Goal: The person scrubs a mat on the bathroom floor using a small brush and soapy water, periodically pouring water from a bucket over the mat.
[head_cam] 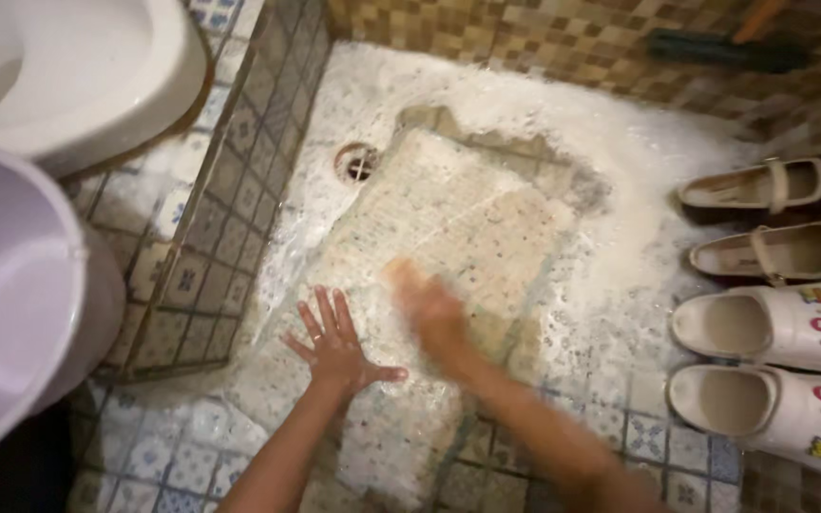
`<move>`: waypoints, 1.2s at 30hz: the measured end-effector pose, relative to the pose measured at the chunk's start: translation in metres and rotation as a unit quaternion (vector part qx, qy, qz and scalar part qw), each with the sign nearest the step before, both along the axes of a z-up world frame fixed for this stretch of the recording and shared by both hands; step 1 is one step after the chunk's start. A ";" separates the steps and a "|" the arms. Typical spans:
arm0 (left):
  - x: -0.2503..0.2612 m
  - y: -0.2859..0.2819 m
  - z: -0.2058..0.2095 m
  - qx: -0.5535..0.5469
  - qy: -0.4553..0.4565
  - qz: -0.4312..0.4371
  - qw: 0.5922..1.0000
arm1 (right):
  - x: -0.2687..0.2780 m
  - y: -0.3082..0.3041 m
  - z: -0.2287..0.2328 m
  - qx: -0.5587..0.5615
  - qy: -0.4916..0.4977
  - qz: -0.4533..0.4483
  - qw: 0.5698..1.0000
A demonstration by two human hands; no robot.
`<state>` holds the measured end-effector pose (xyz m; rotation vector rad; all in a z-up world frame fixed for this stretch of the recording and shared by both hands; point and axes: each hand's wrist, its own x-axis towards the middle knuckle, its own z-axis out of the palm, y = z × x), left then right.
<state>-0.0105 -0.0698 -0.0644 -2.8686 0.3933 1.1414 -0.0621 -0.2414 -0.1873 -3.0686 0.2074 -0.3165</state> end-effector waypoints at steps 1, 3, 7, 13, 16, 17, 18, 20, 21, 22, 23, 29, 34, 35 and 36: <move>-0.004 0.009 -0.007 0.002 0.004 0.008 1.000 | -0.011 0.044 0.003 0.377 -0.061 -0.059 0.922; 0.000 0.031 -0.021 -0.045 -0.079 -0.080 0.993 | -0.024 0.058 0.011 0.319 -0.046 0.052 0.945; -0.004 0.094 -0.030 -0.076 -0.016 -0.144 0.987 | 0.025 -0.045 -0.004 0.036 -0.097 0.269 0.958; -0.067 0.129 -0.053 -0.068 -0.208 0.064 0.974 | 0.058 -0.197 0.036 0.069 -0.070 -0.219 0.971; -0.098 0.147 -0.062 -0.153 -0.337 0.134 0.919 | 0.061 -0.131 0.023 0.105 -0.070 -0.211 0.969; -0.095 0.151 -0.064 -0.179 -0.331 0.122 0.918 | 0.063 -0.076 0.008 0.140 -0.070 -0.185 0.970; -0.092 0.153 -0.066 -0.204 -0.325 0.110 0.917 | 0.061 -0.020 -0.002 0.190 -0.046 -0.153 0.969; -0.081 0.153 -0.064 -0.186 -0.299 0.121 0.928 | 0.037 0.086 -0.003 0.303 0.062 -0.100 0.946; -0.080 0.151 -0.063 -0.174 -0.268 0.125 0.939 | 0.018 0.126 0.005 0.339 0.100 -0.055 0.934; -0.082 0.154 -0.060 -0.176 -0.265 0.122 0.940 | -0.001 0.155 0.017 0.367 0.127 -0.006 0.921; -0.080 0.158 -0.056 -0.199 -0.255 0.143 0.935 | -0.012 0.162 0.029 0.367 0.110 0.084 0.920; -0.089 0.184 -0.047 -0.226 -0.288 0.264 0.892 | 0.073 0.008 0.032 0.166 0.208 -0.106 0.958; -0.082 0.193 -0.073 -0.269 -0.371 0.249 0.853 | 0.095 -0.093 0.031 0.134 -0.043 -0.150 0.979; -0.072 0.185 -0.080 -0.324 -0.323 0.337 0.823 | 0.098 -0.061 0.018 0.136 -0.110 -0.150 0.973; -0.064 0.181 -0.085 -0.374 -0.269 0.421 0.781 | 0.101 -0.027 0.011 0.137 -0.177 -0.150 0.963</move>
